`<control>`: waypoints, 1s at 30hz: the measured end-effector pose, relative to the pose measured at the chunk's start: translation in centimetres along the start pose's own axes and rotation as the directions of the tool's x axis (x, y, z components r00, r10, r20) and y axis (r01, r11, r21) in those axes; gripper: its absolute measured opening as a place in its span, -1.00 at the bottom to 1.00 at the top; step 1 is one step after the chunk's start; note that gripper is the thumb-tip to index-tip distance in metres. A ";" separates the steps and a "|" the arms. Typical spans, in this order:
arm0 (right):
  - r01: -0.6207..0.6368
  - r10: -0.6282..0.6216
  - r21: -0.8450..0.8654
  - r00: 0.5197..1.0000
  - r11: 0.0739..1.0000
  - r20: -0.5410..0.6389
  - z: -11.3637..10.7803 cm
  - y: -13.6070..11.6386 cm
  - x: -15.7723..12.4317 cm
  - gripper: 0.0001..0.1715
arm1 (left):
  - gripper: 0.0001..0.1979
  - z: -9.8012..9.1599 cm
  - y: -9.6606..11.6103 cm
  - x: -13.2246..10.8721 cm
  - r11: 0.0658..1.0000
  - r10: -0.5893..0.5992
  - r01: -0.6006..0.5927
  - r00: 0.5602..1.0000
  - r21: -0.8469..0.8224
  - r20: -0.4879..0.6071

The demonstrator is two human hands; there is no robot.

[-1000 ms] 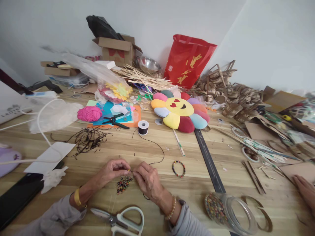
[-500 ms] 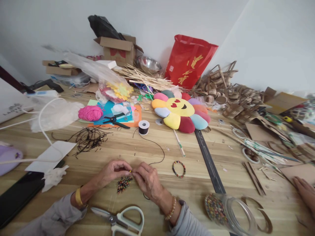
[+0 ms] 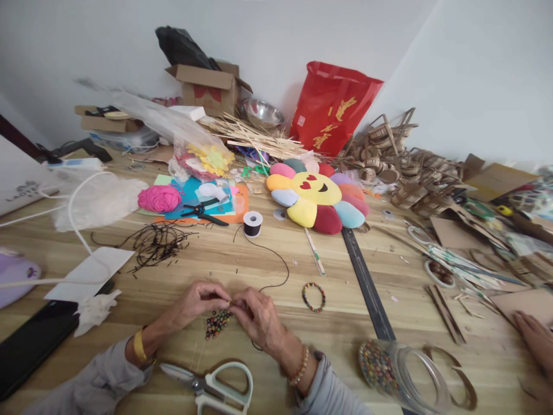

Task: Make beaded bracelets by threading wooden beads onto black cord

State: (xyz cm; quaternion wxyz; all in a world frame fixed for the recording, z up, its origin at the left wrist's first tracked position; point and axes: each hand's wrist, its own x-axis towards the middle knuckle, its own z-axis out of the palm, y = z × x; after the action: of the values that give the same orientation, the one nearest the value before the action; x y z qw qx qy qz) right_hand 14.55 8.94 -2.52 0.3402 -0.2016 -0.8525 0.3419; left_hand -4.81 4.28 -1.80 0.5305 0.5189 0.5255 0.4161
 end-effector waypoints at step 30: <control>0.052 -0.051 -0.079 0.999 0.996 0.007 -0.3 -0.4 0.6 -0.72 | -0.74 0.5 1.7 -0.1 0.999 -0.022 0.022 1.000 0.025 -0.021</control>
State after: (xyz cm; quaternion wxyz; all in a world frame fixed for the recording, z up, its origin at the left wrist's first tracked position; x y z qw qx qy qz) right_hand 14.33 9.15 -1.82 0.3387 -0.1919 -0.8710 0.2996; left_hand -4.20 4.30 -0.16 0.5231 0.5153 0.5418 0.4090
